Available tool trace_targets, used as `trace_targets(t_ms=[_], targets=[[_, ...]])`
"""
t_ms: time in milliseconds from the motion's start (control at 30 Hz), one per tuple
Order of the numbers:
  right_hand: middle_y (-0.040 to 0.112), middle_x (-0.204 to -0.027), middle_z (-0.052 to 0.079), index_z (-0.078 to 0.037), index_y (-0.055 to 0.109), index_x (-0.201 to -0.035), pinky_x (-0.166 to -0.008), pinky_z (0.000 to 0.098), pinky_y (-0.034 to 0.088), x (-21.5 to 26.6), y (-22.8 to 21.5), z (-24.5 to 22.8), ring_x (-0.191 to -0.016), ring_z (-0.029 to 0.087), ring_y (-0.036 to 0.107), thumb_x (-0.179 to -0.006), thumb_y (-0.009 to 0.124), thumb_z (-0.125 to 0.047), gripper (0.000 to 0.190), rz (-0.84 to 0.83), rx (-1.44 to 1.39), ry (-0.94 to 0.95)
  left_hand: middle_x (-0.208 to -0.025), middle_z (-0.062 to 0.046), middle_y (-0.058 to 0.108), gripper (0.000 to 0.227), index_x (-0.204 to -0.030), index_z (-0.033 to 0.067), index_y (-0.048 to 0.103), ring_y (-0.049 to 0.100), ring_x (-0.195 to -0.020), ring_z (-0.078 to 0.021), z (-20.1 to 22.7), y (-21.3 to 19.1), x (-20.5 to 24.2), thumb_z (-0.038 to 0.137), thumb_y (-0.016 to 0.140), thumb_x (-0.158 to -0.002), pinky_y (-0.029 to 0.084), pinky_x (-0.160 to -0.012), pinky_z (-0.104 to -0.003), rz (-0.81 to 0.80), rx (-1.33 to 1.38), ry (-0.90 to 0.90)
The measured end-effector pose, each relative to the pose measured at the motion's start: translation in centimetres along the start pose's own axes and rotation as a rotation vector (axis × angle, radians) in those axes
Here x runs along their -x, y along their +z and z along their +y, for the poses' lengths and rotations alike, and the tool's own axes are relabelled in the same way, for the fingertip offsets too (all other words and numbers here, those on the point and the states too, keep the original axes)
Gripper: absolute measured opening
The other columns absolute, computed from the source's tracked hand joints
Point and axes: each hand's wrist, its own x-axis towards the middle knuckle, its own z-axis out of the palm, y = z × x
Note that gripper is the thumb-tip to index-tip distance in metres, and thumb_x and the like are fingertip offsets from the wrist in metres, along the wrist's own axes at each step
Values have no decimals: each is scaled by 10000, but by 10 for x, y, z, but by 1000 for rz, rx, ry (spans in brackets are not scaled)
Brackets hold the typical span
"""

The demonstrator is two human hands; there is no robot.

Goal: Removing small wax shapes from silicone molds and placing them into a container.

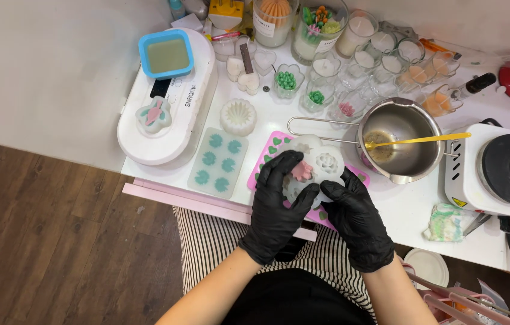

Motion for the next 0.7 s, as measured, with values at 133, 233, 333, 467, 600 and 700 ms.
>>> trace_targets(t_ms=[133,233,333,467,600,700], targets=[[712,-1065,9,-124,571,-1391,-622,292,551,-3,-11,7,-811,123,684,-914,648,-130,483,71,37,57,-1249,-115,666,573,-1315,60,617,638,-1182,-280,1,-6,-16,131,867,-804,504,-1036,-379,-57,71,-101],[723,-1043,48,-103,581,-1415,-596,274,530,-3,-9,11,-753,147,671,-935,664,-118,488,-49,124,-31,-1186,-73,708,460,-1266,103,704,702,-1082,-222,-15,-4,-15,158,855,-835,573,-970,-335,-77,128,-213],[720,-1079,16,-123,574,-1414,-585,254,507,6,1,11,-762,113,659,-917,673,-100,507,58,92,-63,-1197,-60,717,442,-1233,97,701,704,-1110,-216,-19,-4,-12,159,871,-829,564,-978,-329,-65,86,-136],[716,-1108,22,-98,556,-1428,-581,254,494,1,-3,13,-796,111,666,-927,673,-91,515,50,58,-89,-1216,-64,699,441,-1220,97,693,698,-1126,-208,-19,-4,-12,153,874,-822,564,-985,-322,-45,97,-113],[716,-1045,54,-117,513,-1471,-571,273,529,-5,-18,14,-734,153,675,-924,660,-130,567,-11,78,-57,-1182,-66,682,489,-1249,86,688,686,-1104,-206,-23,-7,-15,138,879,-803,553,-977,-317,-124,180,-131],[718,-1063,49,-103,503,-1471,-574,279,543,-5,-17,10,-746,156,683,-922,658,-136,571,-56,61,-34,-1190,-65,681,471,-1263,86,682,683,-1113,-195,-27,-6,-13,108,857,-826,549,-984,-310,-125,188,-98]])
